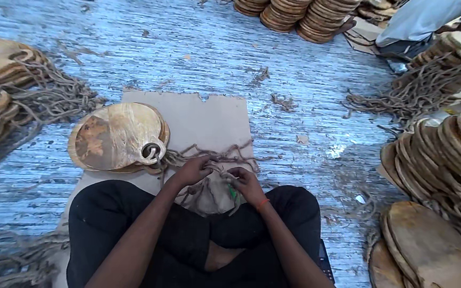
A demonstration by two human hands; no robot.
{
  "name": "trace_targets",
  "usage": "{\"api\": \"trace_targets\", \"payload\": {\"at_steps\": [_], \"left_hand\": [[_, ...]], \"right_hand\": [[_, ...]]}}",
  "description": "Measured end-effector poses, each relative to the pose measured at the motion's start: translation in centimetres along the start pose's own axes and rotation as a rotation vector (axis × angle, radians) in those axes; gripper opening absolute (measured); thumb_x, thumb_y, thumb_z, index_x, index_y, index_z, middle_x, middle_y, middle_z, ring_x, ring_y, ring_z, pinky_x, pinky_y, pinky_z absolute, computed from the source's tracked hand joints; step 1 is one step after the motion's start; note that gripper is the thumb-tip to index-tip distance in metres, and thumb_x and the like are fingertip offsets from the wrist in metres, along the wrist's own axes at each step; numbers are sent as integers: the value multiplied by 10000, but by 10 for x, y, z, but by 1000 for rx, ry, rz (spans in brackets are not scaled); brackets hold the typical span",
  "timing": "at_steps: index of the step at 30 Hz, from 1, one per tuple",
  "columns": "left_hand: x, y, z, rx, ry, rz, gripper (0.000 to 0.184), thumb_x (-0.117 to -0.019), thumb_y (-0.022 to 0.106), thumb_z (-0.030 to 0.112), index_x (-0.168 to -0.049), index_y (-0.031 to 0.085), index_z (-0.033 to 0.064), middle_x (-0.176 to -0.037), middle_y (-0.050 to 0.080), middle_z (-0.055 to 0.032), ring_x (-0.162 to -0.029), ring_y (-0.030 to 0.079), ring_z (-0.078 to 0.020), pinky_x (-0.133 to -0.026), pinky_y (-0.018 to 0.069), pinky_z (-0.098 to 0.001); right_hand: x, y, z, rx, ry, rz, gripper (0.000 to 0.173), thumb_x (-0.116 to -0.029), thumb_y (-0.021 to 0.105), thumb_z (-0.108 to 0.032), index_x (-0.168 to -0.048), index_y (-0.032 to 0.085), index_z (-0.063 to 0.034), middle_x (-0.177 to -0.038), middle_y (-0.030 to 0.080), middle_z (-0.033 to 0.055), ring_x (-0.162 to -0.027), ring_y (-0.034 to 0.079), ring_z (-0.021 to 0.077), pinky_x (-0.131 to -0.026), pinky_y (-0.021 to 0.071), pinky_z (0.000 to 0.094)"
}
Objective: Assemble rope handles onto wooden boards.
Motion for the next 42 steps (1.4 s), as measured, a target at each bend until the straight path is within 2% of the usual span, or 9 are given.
{"api": "trace_targets", "payload": {"at_steps": [2,6,11,14,16,21,28,34,42], "left_hand": [[-1,8,1,-23,-6,-56,418,-1005,673,157,-1415,593,145,-1226,699,-136,-1052,695,-254,-975,543,-499],[-1,22,2,68,-9,-74,515,-960,749,249,-1425,569,120,-1171,692,-126,-893,690,-213,-838,576,-435],[-4,25,1,438,-51,128,187,-1040,609,123,-1169,645,-9,-997,717,-101,-821,712,-161,-793,611,-339],[-15,30,-16,540,-161,254,170,-1054,584,117,-1162,642,-1,-978,730,-103,-763,723,-172,-738,626,-339],[-19,44,-27,602,-242,298,184,-1030,623,91,-1185,626,-9,-999,724,-135,-767,731,-198,-738,632,-353],[-20,67,-52,511,-389,342,237,-971,693,81,-1189,656,-4,-1090,693,-167,-863,721,-230,-824,616,-404],[-29,65,-63,426,-400,348,197,-1004,655,132,-1150,699,7,-1014,706,-134,-845,684,-202,-823,574,-394],[-33,66,-58,321,-387,329,181,-1021,638,156,-1119,729,35,-1030,727,-122,-931,684,-219,-887,544,-435],[-34,68,-55,270,-404,360,225,-1045,583,179,-1108,751,44,-1030,733,-137,-964,685,-258,-911,530,-487]], "right_hand": [[3,-12,4,24,26,66,214,-994,697,-126,-1197,699,-56,-975,739,77,-685,687,150,-649,602,316],[-2,-12,-16,224,-24,54,193,-1019,671,-177,-1177,740,-90,-990,744,70,-679,652,163,-659,567,357],[-13,-7,-62,365,-190,-78,202,-984,709,-133,-1165,708,-42,-968,734,131,-744,679,246,-698,577,449],[-51,-19,-52,415,-167,-161,183,-978,721,-172,-1127,762,-74,-1038,762,79,-939,717,193,-912,565,441],[-61,-20,-40,471,-133,-179,154,-971,724,-154,-1091,768,-69,-1029,760,87,-951,717,208,-931,557,458],[-62,-15,11,487,-85,-102,126,-959,739,-142,-1068,769,-87,-1012,758,111,-876,722,281,-819,581,528],[-67,-7,9,556,-100,-75,182,-972,676,-64,-1119,776,-103,-1153,714,160,-1049,691,331,-943,546,543],[-69,-6,14,489,-126,-59,157,-933,692,-3,-1058,774,-52,-1093,746,160,-1037,707,329,-963,538,546],[-73,-9,35,397,-32,-85,137,-947,744,-129,-1044,756,-33,-984,748,149,-901,714,298,-860,561,529]]}}
Point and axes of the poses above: each hand's wrist, its own x-axis away from the middle knuckle, its own y-axis out of the palm, z = x × y, the point moved 10 cm from there along -x, towards the middle knuckle
